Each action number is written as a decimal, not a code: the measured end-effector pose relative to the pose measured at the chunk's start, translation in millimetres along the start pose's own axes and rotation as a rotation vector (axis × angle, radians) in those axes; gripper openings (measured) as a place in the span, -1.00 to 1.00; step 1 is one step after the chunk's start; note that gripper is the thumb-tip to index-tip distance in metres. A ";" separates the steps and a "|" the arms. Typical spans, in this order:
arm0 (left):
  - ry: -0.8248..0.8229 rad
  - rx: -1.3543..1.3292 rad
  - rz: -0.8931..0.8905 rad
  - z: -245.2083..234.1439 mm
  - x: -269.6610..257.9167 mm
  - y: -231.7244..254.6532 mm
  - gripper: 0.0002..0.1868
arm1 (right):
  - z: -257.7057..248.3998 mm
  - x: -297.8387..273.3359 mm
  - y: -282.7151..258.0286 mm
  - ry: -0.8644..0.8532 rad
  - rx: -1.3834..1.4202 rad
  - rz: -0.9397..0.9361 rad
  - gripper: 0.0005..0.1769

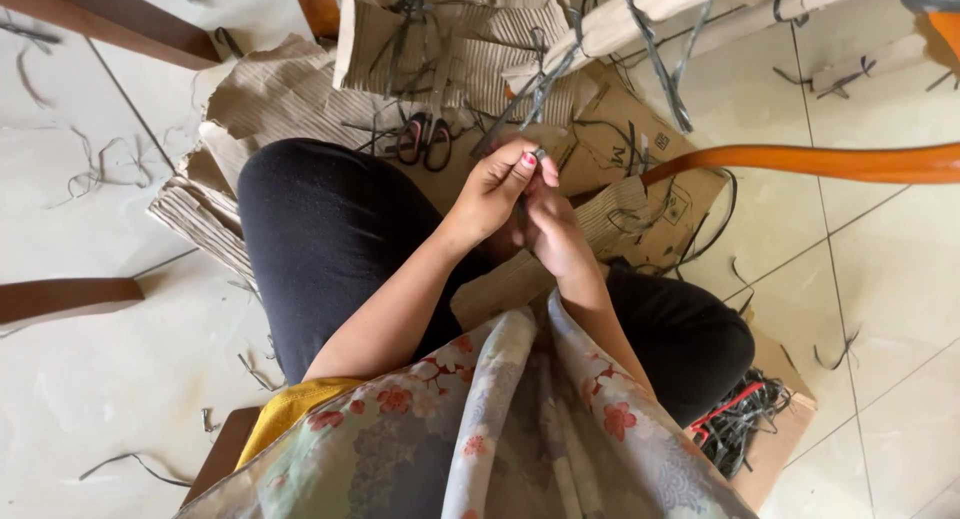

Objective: Wrapping wooden chair legs with protective paper and securing them with plastic ties using scissors.

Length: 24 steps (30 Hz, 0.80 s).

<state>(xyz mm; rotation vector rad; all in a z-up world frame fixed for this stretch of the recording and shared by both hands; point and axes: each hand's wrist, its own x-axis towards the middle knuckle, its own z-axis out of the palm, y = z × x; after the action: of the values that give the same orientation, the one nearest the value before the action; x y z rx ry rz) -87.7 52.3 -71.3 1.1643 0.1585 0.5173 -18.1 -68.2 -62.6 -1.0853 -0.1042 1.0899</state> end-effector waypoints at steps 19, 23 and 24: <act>-0.751 1.081 -0.473 30.4 -35.0 -73.4 -0.29 | -201.9 -103.5 -81.5 0.843 -1.214 -0.723 -0.90; -0.768 1.064 -0.503 35.3 -30.3 -63.4 -0.42 | -237.7 -101.1 -77.0 1.025 -1.499 -0.920 -0.94; -0.783 1.073 -0.501 31.6 -31.4 -68.1 -0.42 | -238.3 -101.2 -76.5 1.043 -1.488 -0.917 -0.94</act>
<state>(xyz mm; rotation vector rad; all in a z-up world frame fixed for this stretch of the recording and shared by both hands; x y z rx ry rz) -82.2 -8.8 -124.9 2.1935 0.0299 -0.5828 112.0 -303.6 -85.8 -2.4134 -0.5539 -0.6954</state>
